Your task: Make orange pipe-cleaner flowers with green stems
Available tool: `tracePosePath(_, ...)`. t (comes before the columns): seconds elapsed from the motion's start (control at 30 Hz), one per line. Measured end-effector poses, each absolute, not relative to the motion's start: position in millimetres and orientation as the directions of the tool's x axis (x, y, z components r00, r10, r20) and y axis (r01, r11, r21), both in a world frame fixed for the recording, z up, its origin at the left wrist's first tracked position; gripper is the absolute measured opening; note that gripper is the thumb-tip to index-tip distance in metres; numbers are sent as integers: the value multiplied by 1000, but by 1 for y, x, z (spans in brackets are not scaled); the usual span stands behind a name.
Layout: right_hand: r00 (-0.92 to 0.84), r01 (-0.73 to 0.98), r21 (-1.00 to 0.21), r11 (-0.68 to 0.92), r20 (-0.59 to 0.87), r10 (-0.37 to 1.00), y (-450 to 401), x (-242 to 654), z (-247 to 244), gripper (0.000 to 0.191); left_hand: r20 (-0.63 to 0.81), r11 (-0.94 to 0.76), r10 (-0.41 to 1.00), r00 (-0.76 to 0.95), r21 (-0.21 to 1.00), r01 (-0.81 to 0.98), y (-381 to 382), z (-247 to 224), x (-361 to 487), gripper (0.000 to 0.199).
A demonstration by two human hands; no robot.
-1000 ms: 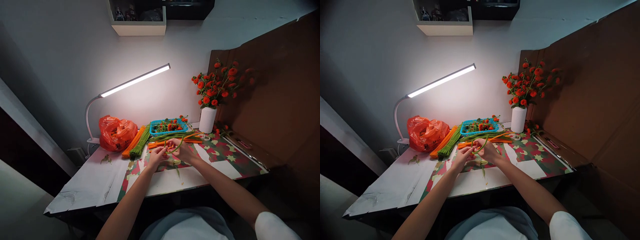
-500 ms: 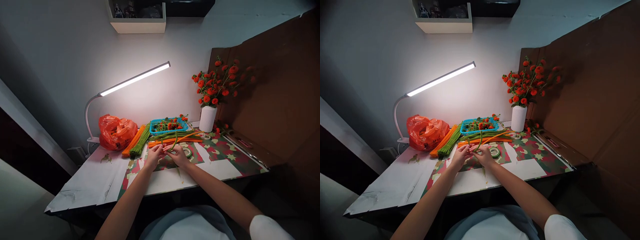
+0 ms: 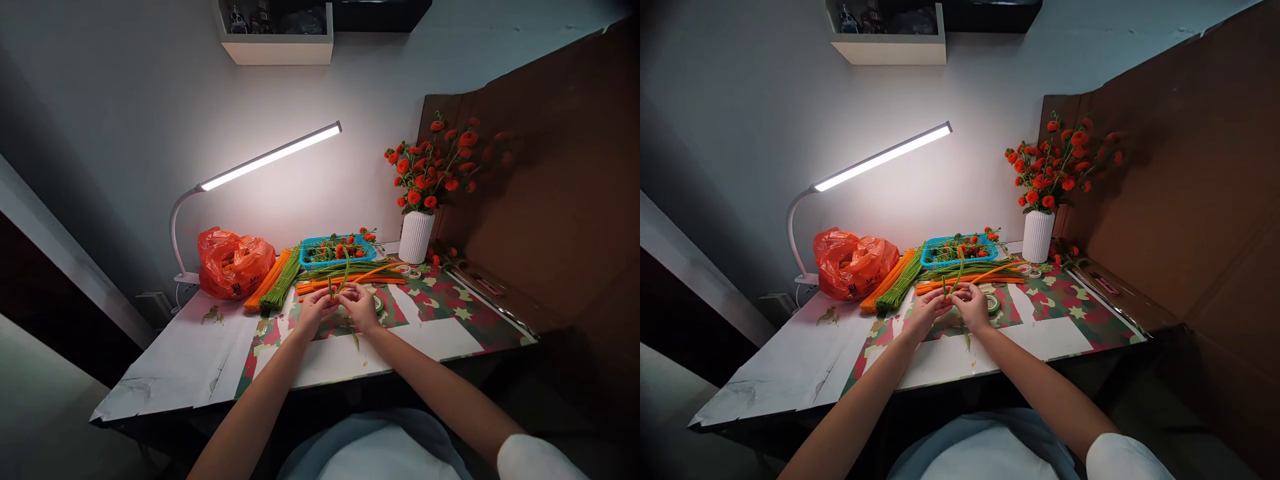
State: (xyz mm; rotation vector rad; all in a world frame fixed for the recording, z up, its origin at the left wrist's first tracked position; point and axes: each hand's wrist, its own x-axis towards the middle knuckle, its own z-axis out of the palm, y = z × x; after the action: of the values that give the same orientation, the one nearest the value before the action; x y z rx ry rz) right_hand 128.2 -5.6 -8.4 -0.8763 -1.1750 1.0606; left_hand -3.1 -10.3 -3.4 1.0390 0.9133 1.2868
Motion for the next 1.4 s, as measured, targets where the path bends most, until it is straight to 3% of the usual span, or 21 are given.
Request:
tracePosePath(0.2,129,29,-908,418,418,899,-11,129,-6,21,67,-35,993,101,957,-288,-12,-4,0,47)
tracePosePath(0.4,-9,191,-797,573,582,813,-13,134,-5,14,84,-67,995,59,967,-246,-11,-5,0,46)
tracePosePath(0.63,-118,275,-742,612,606,787,-14,136,-3,21,42,-38,999,9,961,-272,-11,-5,-1,36)
tracePosePath(0.93,-109,320,-736,597,597,795,-13,134,-7,22,91,-91,996,-12,968,-233,-10,-5,0,48)
tracePosePath(1.07,-50,261,-798,542,550,834,-11,133,-9,15,123,-128,992,-34,966,-224,-9,-6,-1,49)
tracePosePath(1.17,-8,114,-870,480,482,876,-6,131,-11,5,176,-179,984,-30,964,-198,-6,-11,-1,47)
tracePosePath(1.3,-48,-238,-940,245,264,963,2,131,-11,27,375,-382,924,-76,919,-102,-4,-17,2,39)
tracePosePath(1.4,-204,-441,-896,-46,51,978,4,136,-8,40,578,-571,814,-61,814,107,-7,-16,4,25)
